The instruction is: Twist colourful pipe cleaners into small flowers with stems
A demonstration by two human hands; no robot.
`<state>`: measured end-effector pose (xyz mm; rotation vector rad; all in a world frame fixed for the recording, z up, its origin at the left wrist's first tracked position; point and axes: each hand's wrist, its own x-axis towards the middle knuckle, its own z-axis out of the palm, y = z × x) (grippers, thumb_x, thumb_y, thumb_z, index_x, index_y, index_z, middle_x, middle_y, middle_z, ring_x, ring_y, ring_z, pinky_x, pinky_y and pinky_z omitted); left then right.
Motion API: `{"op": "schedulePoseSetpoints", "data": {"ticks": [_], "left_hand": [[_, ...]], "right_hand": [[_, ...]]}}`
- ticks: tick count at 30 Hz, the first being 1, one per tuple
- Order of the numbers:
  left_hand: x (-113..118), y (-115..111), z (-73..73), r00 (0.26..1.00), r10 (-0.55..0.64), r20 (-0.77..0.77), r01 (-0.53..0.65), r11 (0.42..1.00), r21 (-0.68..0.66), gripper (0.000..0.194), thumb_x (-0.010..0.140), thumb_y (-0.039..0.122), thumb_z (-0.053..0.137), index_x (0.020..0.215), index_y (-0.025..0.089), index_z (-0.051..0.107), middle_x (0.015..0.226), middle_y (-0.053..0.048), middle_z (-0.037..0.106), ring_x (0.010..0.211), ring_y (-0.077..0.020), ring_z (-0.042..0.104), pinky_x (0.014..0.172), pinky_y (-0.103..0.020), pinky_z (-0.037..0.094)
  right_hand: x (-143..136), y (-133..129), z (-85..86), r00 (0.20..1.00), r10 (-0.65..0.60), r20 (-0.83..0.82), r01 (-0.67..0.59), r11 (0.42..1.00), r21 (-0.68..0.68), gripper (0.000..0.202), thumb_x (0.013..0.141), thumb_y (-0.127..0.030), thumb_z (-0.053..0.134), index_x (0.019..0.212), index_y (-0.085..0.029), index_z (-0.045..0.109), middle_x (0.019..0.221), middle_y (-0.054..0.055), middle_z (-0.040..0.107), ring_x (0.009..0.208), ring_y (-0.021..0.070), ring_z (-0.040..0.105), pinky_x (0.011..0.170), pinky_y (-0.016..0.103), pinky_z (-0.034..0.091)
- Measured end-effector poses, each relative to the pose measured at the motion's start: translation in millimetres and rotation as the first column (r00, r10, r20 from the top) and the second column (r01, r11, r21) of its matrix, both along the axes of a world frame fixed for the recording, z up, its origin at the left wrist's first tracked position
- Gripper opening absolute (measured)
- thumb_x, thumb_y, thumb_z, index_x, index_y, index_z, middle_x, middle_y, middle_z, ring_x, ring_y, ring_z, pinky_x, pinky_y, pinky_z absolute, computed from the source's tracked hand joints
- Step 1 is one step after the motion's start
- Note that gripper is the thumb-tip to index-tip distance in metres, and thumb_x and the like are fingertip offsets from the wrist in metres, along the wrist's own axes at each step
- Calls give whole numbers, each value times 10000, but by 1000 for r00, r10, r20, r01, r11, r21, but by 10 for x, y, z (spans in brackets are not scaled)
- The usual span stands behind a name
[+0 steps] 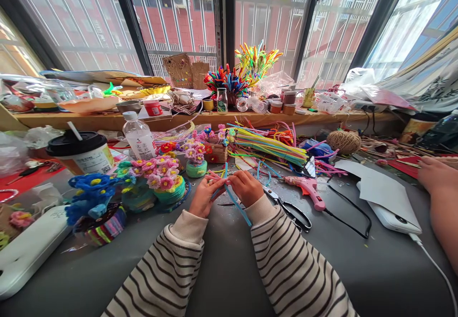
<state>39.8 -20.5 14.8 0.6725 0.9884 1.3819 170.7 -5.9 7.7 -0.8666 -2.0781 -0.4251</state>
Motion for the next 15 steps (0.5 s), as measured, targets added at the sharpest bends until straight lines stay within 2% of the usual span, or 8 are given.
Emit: {"op": "schedulePoseSetpoints", "data": {"ticks": [4,11,15], "left_hand": [[-1,27,-41,1000,13,11,-13,999,39,290,507,137,652,704,154,440,580,41,548,549,-75,543,548,-201,458],[15,41,-66,996,82,-31,-75,981,181,341,493,133,649,723,152,399,540,56,538,501,-67,519,538,-206,442],[30,31,-59,985,132,-109,-99,959,266,368,510,143,640,763,177,374,562,61,537,536,-77,533,584,-215,440]], "right_hand": [[-7,-26,20,999,5,31,-6,999,32,154,775,-181,422,779,-198,575,715,31,573,675,130,500,649,232,421],[-44,-48,17,998,-12,55,12,1000,1,175,777,-209,417,659,-192,544,649,32,541,673,137,489,625,244,388],[-86,-61,12,996,-78,-31,75,995,-72,178,753,-225,414,597,-187,489,597,25,490,617,139,460,570,247,368]]}}
